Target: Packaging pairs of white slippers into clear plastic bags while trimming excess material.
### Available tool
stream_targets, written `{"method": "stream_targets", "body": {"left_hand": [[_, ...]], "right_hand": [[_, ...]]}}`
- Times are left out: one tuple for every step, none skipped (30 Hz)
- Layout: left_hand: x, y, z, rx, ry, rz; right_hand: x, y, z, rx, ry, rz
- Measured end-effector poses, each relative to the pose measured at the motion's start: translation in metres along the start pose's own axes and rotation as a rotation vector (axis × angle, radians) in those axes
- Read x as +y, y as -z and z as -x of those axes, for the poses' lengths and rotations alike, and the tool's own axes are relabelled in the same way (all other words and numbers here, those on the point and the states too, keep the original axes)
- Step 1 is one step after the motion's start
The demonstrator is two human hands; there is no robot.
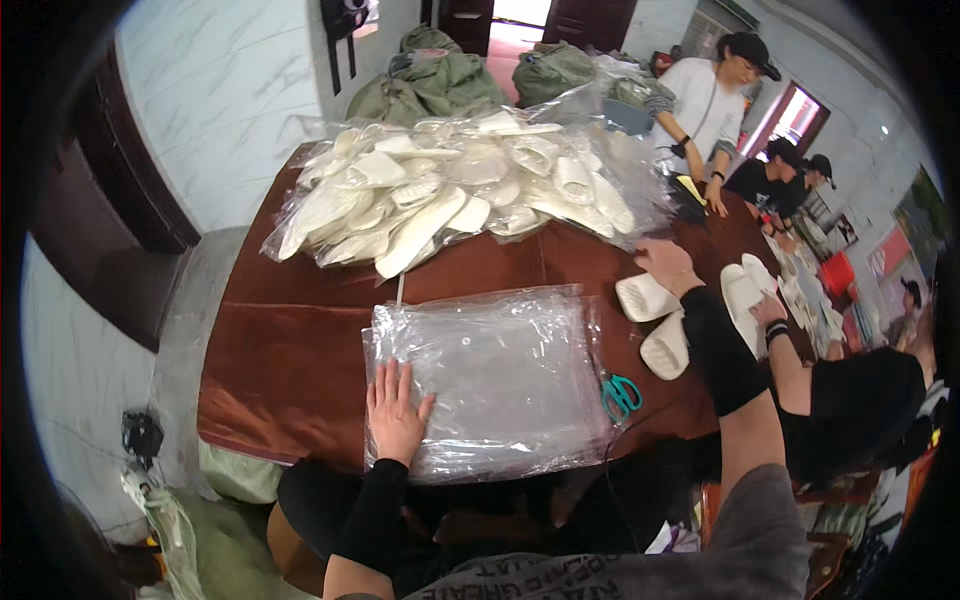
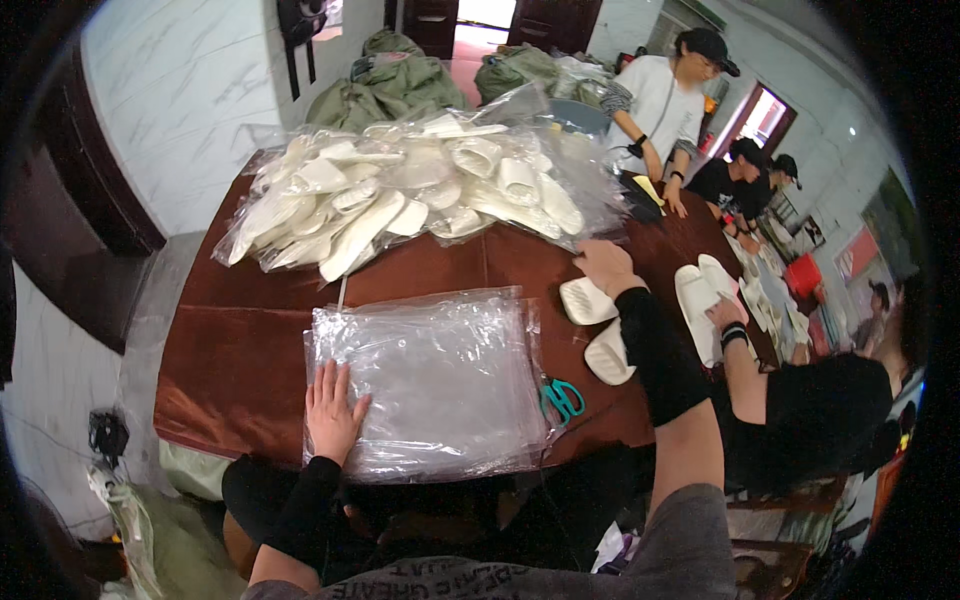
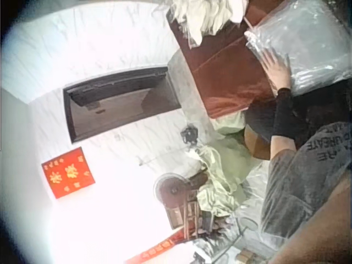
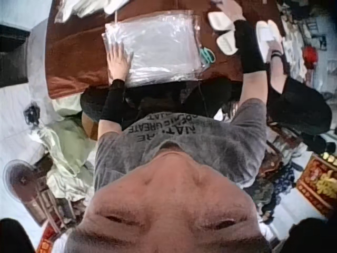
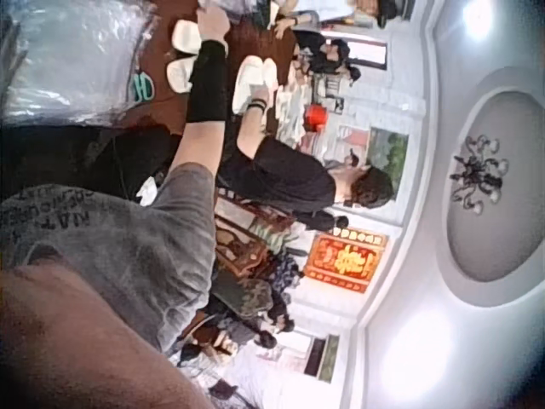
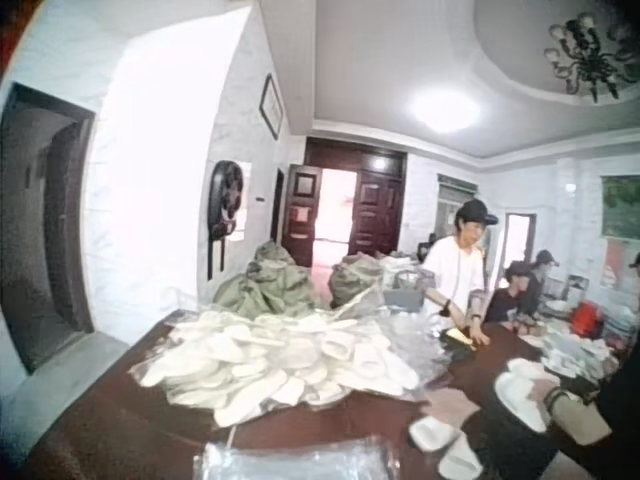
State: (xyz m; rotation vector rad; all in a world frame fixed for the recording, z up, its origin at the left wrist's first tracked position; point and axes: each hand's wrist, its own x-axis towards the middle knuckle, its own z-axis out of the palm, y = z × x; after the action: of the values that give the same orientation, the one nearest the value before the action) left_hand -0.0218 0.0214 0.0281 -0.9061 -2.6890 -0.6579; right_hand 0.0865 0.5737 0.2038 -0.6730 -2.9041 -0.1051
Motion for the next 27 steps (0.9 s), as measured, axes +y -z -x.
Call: {"method": "stream_targets", "body": {"left_hand": [[-0.009,0.005,0.005,-0.008,0.016,-0.016],[-0.014,0.008,0.009,-0.011,0.034,-0.025],[-0.016,0.008,0.010,-0.013,0.044,-0.021],[-0.020,0.010,0.013,-0.015,0.058,-0.025],[-0.009,0.003,0.001,-0.018,0.026,0.012],[-0.014,0.005,0.003,-0.022,0.039,-0.002],[-0.018,0.006,0.002,-0.023,0.048,-0.009],[-0.022,0.007,0.003,-0.026,0.057,-0.016],[-0.022,0.007,0.003,-0.027,0.052,-0.008],[-0.023,0.007,0.003,-0.027,0.053,-0.005],[-0.022,0.007,0.003,-0.030,0.053,0.001],[-0.021,0.006,0.000,-0.029,0.050,0.007],[-0.019,0.003,-0.002,-0.020,0.034,0.021],[-0.017,0.002,-0.004,-0.018,0.021,0.040],[-0.024,0.005,0.003,-0.022,0.038,0.031],[-0.031,0.008,0.009,-0.025,0.052,0.026],[-0.032,0.008,0.012,-0.012,0.056,0.026],[-0.030,0.008,0.012,-0.006,0.048,0.037],[-0.027,0.007,0.011,-0.001,0.037,0.050],[-0.026,0.008,0.013,0.002,0.034,0.055],[-0.028,0.008,0.014,0.017,0.031,0.046],[-0.029,0.007,0.016,0.020,0.028,0.046],[-0.030,0.007,0.018,0.023,0.027,0.044],[-0.034,0.007,0.022,0.026,0.031,0.037],[-0.033,0.005,0.021,0.027,0.027,0.026],[-0.032,0.004,0.023,0.034,0.024,0.031],[-0.032,0.003,0.024,0.045,0.024,0.035]], "right_hand": [[-0.044,-0.007,-0.023,-0.012,0.110,-0.171],[-0.085,-0.017,-0.045,-0.163,0.063,-0.464],[-0.122,-0.023,-0.063,-0.298,-0.033,-0.732],[-0.163,-0.035,-0.077,-0.360,-0.111,-0.853],[-0.161,-0.051,-0.098,-0.365,-0.137,-0.911],[-0.193,-0.068,-0.112,-0.373,-0.192,-1.063],[-0.224,-0.080,-0.123,-0.305,-0.324,-1.202],[-0.245,-0.086,-0.130,-0.279,-0.385,-1.270],[-0.261,-0.095,-0.138,-0.243,-0.446,-1.335],[-0.271,-0.101,-0.145,-0.181,-0.485,-1.522],[-0.279,-0.103,-0.149,-0.118,-0.530,-1.705],[-0.280,-0.100,-0.158,-0.121,-0.524,-1.698],[-0.274,-0.090,-0.165,-0.039,-0.357,-1.635],[-0.268,-0.080,-0.165,0.041,-0.196,-1.560],[-0.291,-0.060,-0.157,0.081,-0.126,-1.620],[-0.309,-0.036,-0.148,0.093,-0.086,-1.692],[-0.316,-0.008,-0.137,0.120,-0.053,-1.755],[-0.312,0.022,-0.131,0.108,-0.005,-1.798],[-0.305,0.052,-0.123,0.103,0.044,-1.840],[-0.309,0.080,-0.108,0.108,0.039,-1.836],[-0.315,0.110,-0.091,0.102,0.101,-1.821],[-0.321,0.135,-0.074,0.097,0.159,-1.804],[-0.327,0.155,-0.053,0.098,0.151,-1.801],[-0.336,0.170,-0.030,0.032,0.183,-1.784],[-0.337,0.180,-0.008,-0.025,0.207,-1.756],[-0.339,0.184,0.012,-0.024,0.195,-1.751],[-0.342,0.187,0.032,-0.084,0.156,-1.861]]}}
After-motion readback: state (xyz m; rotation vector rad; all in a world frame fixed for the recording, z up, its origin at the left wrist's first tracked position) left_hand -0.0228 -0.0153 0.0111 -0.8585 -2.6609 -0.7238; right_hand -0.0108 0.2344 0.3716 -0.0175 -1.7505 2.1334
